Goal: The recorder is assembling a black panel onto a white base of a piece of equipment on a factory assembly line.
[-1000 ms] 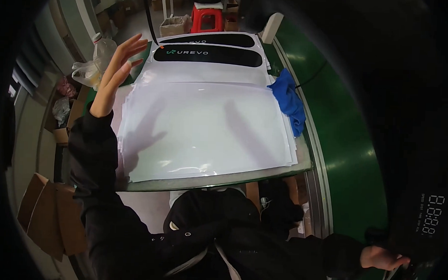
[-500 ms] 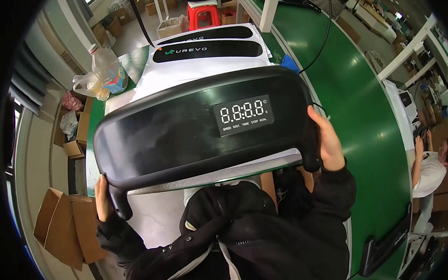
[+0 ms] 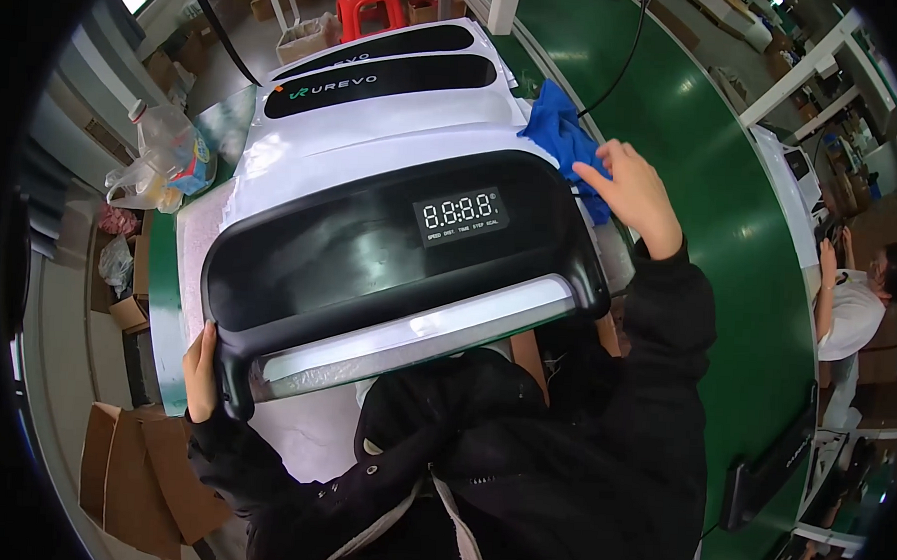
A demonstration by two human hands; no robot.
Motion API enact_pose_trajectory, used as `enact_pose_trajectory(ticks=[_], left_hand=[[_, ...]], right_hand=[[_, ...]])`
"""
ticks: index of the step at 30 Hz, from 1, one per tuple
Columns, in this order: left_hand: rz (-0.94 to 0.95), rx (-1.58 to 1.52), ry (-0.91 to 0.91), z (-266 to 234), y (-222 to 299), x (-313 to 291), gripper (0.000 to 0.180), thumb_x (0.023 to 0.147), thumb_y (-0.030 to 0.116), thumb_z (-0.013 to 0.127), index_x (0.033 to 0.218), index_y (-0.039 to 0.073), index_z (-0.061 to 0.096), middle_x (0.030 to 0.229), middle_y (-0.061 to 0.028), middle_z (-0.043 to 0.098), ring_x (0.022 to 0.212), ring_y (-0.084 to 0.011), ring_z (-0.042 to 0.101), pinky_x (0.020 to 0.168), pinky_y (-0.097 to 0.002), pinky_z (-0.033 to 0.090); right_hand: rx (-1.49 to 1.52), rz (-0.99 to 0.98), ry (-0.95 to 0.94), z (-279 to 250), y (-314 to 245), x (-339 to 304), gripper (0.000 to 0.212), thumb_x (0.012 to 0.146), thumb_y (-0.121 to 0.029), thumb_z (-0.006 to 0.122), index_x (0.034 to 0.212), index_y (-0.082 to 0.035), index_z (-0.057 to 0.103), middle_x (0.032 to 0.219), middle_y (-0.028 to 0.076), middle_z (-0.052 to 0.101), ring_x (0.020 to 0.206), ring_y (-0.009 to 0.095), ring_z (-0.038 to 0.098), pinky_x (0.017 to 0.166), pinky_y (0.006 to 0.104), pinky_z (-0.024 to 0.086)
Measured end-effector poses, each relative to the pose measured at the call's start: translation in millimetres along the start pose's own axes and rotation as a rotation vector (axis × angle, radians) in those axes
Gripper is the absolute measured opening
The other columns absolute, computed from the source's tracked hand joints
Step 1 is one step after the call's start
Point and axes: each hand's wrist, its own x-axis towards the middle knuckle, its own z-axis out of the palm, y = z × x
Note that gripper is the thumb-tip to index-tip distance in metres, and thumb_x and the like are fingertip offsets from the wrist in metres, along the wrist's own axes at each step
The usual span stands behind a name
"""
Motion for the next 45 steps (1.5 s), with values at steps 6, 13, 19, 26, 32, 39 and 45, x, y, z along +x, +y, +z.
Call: enact_pose_trajectory(ticks=[6, 13, 19, 26, 32, 39, 45], left_hand=[[-0.125, 0.531, -0.12, 11, 35, 1, 0.037, 0.086, 0.031, 0.054, 0.087, -0.007, 0.055, 0.079, -0.0104, 0.058, 0.078, -0.0183, 0.056, 0.071, -0.0276, 0.04], [0.504, 0.364, 0.008, 18, -2, -3, 0.086, 0.06, 0.025, 0.078, 0.131, 0.002, 0.035, 0.128, -0.0182, 0.041, 0.115, -0.0304, 0.044, 0.095, -0.0345, 0.034], [0.368, 0.027, -0.101, 35, -17, -4, 0.105, 0.051, 0.011, 0.077, 0.139, 0.002, 0.019, 0.14, -0.0159, 0.025, 0.126, -0.0281, 0.03, 0.104, -0.0352, 0.024], [0.337, -0.073, -0.101, 38, -14, -6, 0.101, 0.051, 0.008, 0.069, 0.138, -0.001, 0.018, 0.141, -0.0155, 0.025, 0.129, -0.0242, 0.027, 0.106, -0.0325, 0.019], [0.329, -0.062, -0.09, 36, -15, -12, 0.103, 0.051, 0.004, 0.071, 0.139, 0.0, 0.018, 0.139, -0.0143, 0.027, 0.126, -0.0239, 0.03, 0.103, -0.0337, 0.025], [0.01, -0.108, -0.2, 31, -59, -12, 0.102, 0.052, 0.006, 0.071, 0.139, 0.001, 0.018, 0.135, -0.0153, 0.032, 0.123, -0.024, 0.033, 0.102, -0.0334, 0.025], [0.28, -0.072, -0.065, 40, -16, -14, 0.099, 0.054, 0.011, 0.07, 0.139, 0.002, 0.021, 0.133, -0.0153, 0.036, 0.124, -0.0252, 0.032, 0.104, -0.0337, 0.021]], right_hand=[[-0.065, -0.193, 0.148, 69, 63, 62, 0.041, 0.082, -0.024, 0.06, 0.117, -0.007, 0.049, 0.099, 0.015, 0.06, 0.091, 0.029, 0.059, 0.077, 0.0347, 0.046], [0.372, -0.098, 0.521, -42, -16, 10, 0.025, 0.087, -0.01, 0.052, 0.111, -0.002, 0.054, 0.093, 0.009, 0.06, 0.087, 0.014, 0.055, 0.08, 0.0243, 0.042], [0.376, -0.085, 0.084, 14, -24, -32, 0.028, 0.091, -0.022, 0.045, 0.109, -0.004, 0.056, 0.11, 0.011, 0.052, 0.102, 0.019, 0.05, 0.089, 0.0284, 0.037], [0.219, -0.296, 0.133, 65, -94, -51, 0.027, 0.09, -0.027, 0.044, 0.108, -0.01, 0.056, 0.137, 0.019, 0.031, 0.125, 0.037, 0.032, 0.101, 0.0511, 0.022], [0.426, -0.703, 0.025, 132, -270, -56, 0.041, 0.083, -0.033, 0.055, 0.111, -0.003, 0.051, 0.131, 0.029, 0.033, 0.127, 0.04, 0.028, 0.101, 0.0557, 0.021], [0.518, -0.916, -0.061, 159, -310, -65, 0.032, 0.08, -0.029, 0.056, 0.105, -0.008, 0.057, 0.131, 0.022, 0.038, 0.127, 0.032, 0.033, 0.103, 0.0557, 0.018], [0.415, -0.643, -0.006, 106, -183, -42, 0.028, 0.08, -0.025, 0.058, 0.107, -0.018, 0.058, 0.13, 0.01, 0.046, 0.125, 0.027, 0.037, 0.102, 0.0553, 0.022]])
